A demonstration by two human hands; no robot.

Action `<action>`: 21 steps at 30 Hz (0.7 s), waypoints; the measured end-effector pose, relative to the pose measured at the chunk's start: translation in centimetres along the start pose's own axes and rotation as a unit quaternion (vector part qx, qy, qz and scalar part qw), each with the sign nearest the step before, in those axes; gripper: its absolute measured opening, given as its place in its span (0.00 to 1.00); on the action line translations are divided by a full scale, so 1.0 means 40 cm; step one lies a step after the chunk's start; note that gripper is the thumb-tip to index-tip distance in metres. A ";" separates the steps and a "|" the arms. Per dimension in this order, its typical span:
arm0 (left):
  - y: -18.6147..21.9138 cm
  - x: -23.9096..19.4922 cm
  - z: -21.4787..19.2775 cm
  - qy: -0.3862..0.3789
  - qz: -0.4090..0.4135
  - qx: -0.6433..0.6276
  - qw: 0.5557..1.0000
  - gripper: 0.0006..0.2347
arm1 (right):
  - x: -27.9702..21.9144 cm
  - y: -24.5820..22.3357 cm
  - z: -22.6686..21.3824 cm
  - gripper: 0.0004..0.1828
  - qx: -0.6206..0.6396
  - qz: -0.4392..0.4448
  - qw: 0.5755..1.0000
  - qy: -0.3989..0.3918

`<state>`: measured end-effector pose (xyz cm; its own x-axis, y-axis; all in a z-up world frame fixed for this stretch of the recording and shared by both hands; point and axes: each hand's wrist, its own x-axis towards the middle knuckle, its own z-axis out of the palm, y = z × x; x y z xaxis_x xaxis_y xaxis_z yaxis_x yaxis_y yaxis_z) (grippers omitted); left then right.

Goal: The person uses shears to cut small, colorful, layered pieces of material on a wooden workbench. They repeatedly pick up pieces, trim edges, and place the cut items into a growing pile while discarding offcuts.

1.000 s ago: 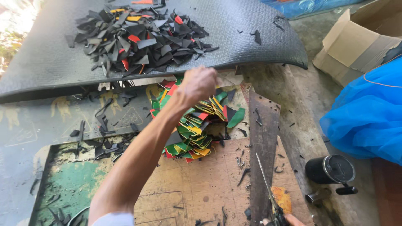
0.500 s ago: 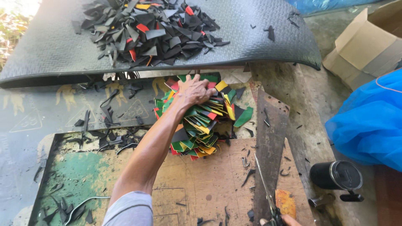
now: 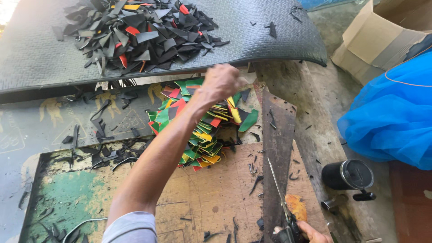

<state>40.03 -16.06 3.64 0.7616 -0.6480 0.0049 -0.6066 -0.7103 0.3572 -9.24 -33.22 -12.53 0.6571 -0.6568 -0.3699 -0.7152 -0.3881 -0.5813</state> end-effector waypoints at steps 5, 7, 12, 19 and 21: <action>0.040 -0.068 0.061 -0.206 0.088 0.118 0.967 0.02 | -0.036 0.000 -0.002 0.21 0.006 -0.043 0.999 -0.027; 0.040 -0.117 0.064 -0.248 0.107 0.109 0.957 0.03 | -0.050 -0.019 -0.009 0.20 0.025 -0.060 0.997 -0.030; 0.063 -0.078 0.086 -0.241 0.029 -0.017 0.970 0.03 | -0.061 -0.106 -0.079 0.20 -0.049 0.026 0.997 -0.045; 0.018 0.108 0.189 0.082 -0.017 0.071 0.994 0.11 | -0.055 -0.201 -0.135 0.18 -0.035 0.036 0.997 -0.063; -0.002 0.126 0.212 0.108 -0.045 0.061 0.991 0.17 | -0.059 -0.193 -0.131 0.20 -0.036 0.034 0.998 -0.041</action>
<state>41.96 -21.59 -4.30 0.8375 -0.5152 0.1821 -0.5462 -0.7995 0.2499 -6.51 -32.06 -3.36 0.6217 -0.6287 -0.4672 -0.7721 -0.3914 -0.5006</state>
